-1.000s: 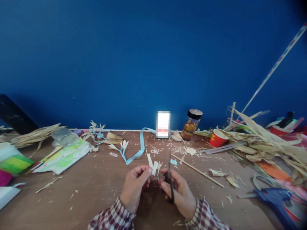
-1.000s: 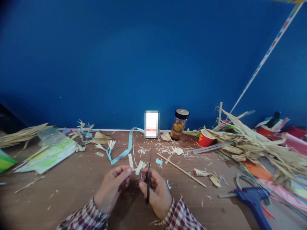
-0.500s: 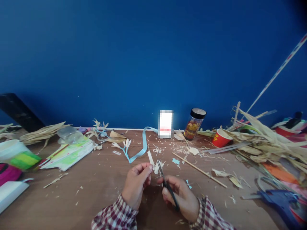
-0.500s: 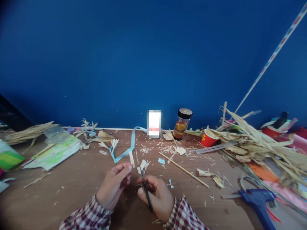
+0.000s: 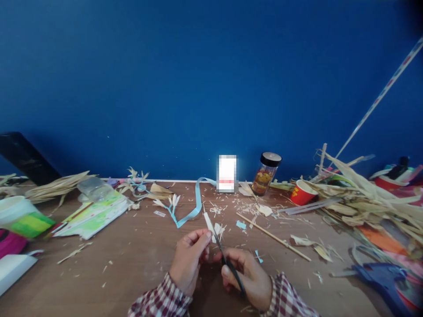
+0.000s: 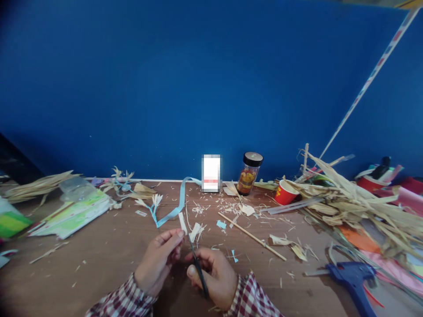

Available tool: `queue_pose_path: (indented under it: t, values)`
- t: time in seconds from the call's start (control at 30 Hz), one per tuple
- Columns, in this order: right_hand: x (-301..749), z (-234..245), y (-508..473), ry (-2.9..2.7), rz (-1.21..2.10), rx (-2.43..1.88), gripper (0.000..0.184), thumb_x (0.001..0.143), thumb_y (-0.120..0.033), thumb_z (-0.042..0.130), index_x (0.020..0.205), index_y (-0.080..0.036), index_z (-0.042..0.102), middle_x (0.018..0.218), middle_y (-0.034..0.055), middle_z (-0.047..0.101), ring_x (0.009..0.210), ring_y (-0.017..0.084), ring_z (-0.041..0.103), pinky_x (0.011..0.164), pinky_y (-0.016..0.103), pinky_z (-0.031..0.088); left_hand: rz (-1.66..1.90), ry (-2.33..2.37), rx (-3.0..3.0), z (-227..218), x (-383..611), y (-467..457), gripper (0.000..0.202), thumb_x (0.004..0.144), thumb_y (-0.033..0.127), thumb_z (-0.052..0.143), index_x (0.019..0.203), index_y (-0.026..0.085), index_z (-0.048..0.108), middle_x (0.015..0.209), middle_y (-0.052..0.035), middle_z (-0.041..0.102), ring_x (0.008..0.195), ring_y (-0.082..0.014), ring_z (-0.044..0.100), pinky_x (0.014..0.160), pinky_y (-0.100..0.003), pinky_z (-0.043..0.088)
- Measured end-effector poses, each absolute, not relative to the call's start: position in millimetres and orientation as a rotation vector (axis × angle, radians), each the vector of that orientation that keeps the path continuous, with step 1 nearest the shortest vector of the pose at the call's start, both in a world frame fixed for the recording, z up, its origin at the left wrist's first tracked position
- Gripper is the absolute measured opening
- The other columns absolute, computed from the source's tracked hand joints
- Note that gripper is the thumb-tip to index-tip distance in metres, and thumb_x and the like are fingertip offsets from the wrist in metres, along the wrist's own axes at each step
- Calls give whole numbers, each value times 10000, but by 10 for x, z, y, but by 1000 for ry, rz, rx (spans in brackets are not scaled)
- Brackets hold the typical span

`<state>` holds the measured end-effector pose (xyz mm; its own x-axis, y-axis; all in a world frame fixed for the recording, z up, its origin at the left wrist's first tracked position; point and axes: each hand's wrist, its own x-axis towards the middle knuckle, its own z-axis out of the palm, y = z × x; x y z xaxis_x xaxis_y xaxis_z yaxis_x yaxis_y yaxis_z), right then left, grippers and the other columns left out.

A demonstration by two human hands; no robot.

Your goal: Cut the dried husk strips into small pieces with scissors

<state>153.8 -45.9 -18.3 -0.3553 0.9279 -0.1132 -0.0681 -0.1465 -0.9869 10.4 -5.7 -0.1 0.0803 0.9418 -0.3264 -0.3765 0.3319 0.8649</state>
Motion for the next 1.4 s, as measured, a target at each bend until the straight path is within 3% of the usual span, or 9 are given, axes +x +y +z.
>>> queue_pose_path:
  t: [0.93,1.4]
  values:
    - [1549,-230,-442,-1333,1606,-1118,337,764,-409,544,956,-133,551,529,-43,501,418,62,431,411,168,356,1089,1005,614,-12,116,-61,235,627,359,652,638,132,593,506,34,522,411,-42,402,417,-163,336]
    - [1539,-219,-449,-1344,1605,-1140,354,742,-435,553,940,-142,560,526,-42,500,403,60,419,388,157,332,1090,1089,656,-10,126,-45,249,576,340,688,650,127,583,445,58,472,388,-36,378,392,-158,285]
